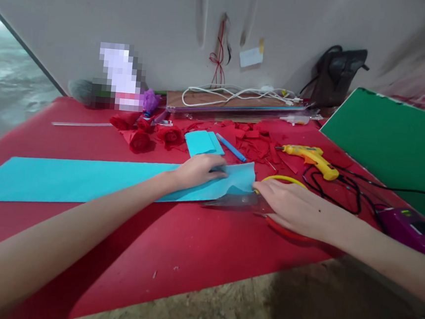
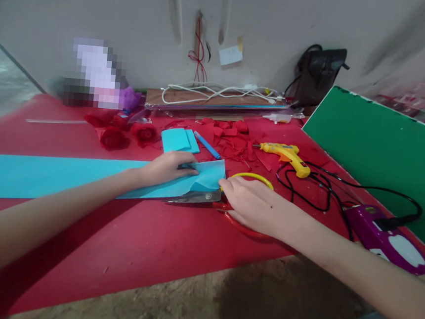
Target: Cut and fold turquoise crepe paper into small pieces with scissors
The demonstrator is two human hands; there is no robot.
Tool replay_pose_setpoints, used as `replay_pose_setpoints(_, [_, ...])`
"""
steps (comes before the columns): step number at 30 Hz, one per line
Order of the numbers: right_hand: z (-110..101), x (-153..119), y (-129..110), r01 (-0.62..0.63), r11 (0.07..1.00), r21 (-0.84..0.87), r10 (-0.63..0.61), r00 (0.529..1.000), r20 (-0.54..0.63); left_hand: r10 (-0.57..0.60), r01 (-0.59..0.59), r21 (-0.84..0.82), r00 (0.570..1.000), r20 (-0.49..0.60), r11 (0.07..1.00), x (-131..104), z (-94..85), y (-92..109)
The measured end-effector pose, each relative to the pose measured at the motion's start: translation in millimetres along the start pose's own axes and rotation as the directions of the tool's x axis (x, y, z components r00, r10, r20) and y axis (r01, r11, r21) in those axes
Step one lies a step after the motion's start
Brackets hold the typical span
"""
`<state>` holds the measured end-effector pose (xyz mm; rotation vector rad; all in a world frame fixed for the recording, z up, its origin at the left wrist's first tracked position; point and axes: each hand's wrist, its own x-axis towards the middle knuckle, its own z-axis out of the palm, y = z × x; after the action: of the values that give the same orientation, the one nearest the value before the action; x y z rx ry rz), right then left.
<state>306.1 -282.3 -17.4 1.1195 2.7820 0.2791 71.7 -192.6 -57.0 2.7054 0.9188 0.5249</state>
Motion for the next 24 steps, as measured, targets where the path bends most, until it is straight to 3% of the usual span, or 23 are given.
replay_pose_setpoints(14, [-6,1,-3,-0.044,0.998,0.04,0.041,0.997,0.072,0.029,-0.029,0.018,1.0,-0.004,0.999,0,0.0,0])
replay_pose_setpoints(24, [-9,10,-12,-0.044,0.999,-0.008,0.044,0.999,-0.007,0.03,-0.029,0.036,0.999,-0.011,0.999,-1,-1.1,2])
